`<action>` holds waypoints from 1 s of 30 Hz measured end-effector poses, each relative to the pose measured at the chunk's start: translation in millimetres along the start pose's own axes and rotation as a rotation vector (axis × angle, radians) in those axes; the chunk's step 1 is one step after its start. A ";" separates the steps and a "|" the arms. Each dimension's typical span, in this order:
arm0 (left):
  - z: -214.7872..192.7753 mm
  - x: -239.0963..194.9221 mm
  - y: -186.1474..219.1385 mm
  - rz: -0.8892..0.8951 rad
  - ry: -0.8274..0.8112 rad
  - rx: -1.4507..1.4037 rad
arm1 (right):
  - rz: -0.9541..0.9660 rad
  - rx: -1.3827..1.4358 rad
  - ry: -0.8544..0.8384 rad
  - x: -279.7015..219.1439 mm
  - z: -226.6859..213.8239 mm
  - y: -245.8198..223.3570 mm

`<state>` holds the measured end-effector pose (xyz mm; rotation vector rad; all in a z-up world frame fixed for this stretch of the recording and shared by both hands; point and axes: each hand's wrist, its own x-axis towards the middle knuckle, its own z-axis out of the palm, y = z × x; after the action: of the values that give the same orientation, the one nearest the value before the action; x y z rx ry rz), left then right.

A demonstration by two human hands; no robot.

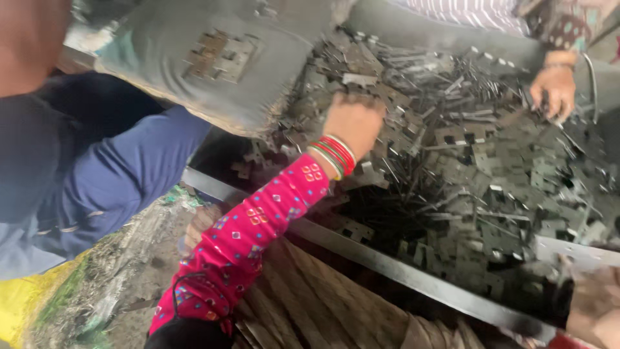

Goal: The person picks metal parts and thin rods from a bin and sorts them by hand while sitting on the ground next to others.

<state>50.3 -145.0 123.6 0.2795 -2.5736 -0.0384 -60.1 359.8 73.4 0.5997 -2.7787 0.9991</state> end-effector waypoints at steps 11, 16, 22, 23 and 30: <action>175.5 -89.6 58.9 0.078 0.035 -0.028 | 0.316 1.402 0.401 -20.2 -50.5 -61.4; 130.1 -81.1 53.8 0.176 -0.069 0.020 | 0.485 1.307 0.157 1.4 -1.1 -35.6; 83.9 -52.1 56.6 0.018 -0.472 -0.332 | -0.052 -0.101 0.158 63.7 86.2 -10.5; 76.0 -47.2 57.9 -0.035 -0.442 -0.450 | -0.100 -0.261 0.171 78.5 103.3 -11.3; 59.6 -19.7 28.9 0.006 -0.175 -1.053 | -0.162 -0.475 0.134 100.7 152.6 -16.6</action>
<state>29.8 -114.4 65.1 -0.1436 -2.3366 -1.3926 -143.3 218.8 -9.8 0.6405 -2.6531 0.3129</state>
